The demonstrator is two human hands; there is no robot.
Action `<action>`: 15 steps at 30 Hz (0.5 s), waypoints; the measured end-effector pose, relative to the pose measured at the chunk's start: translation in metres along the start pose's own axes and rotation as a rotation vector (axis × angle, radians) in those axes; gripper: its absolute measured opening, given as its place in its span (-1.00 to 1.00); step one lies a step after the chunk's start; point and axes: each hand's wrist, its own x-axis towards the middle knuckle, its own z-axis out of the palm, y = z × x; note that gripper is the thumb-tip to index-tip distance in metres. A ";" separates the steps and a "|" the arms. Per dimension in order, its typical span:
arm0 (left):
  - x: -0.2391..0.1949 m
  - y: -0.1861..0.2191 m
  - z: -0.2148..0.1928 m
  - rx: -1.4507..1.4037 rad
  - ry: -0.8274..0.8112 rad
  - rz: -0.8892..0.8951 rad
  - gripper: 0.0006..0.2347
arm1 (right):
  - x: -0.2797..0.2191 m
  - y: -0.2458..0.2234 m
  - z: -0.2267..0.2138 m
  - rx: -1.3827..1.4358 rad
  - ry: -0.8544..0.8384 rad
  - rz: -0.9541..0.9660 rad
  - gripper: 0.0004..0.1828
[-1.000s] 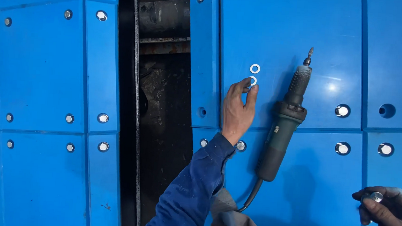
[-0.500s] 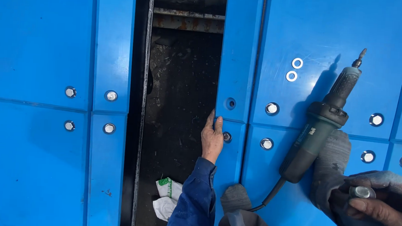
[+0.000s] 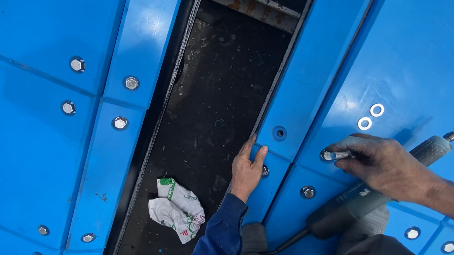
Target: Removing and installing bolts on a blue industrial surface using an electric screwdriver.
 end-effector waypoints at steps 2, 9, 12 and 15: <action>0.000 0.005 -0.001 -0.060 0.017 0.006 -0.52 | 0.041 0.007 0.004 0.075 0.118 -0.305 -0.60; 0.003 -0.001 0.002 0.023 0.087 0.073 -0.47 | 0.105 -0.022 -0.020 -0.080 0.066 -0.388 -0.60; 0.006 0.002 0.002 0.005 0.005 -0.122 -0.40 | 0.124 -0.013 -0.023 -0.046 0.134 -0.455 -0.54; 0.004 0.000 0.004 0.062 0.058 0.036 -0.40 | 0.124 0.013 -0.017 -0.021 0.265 -0.531 -0.62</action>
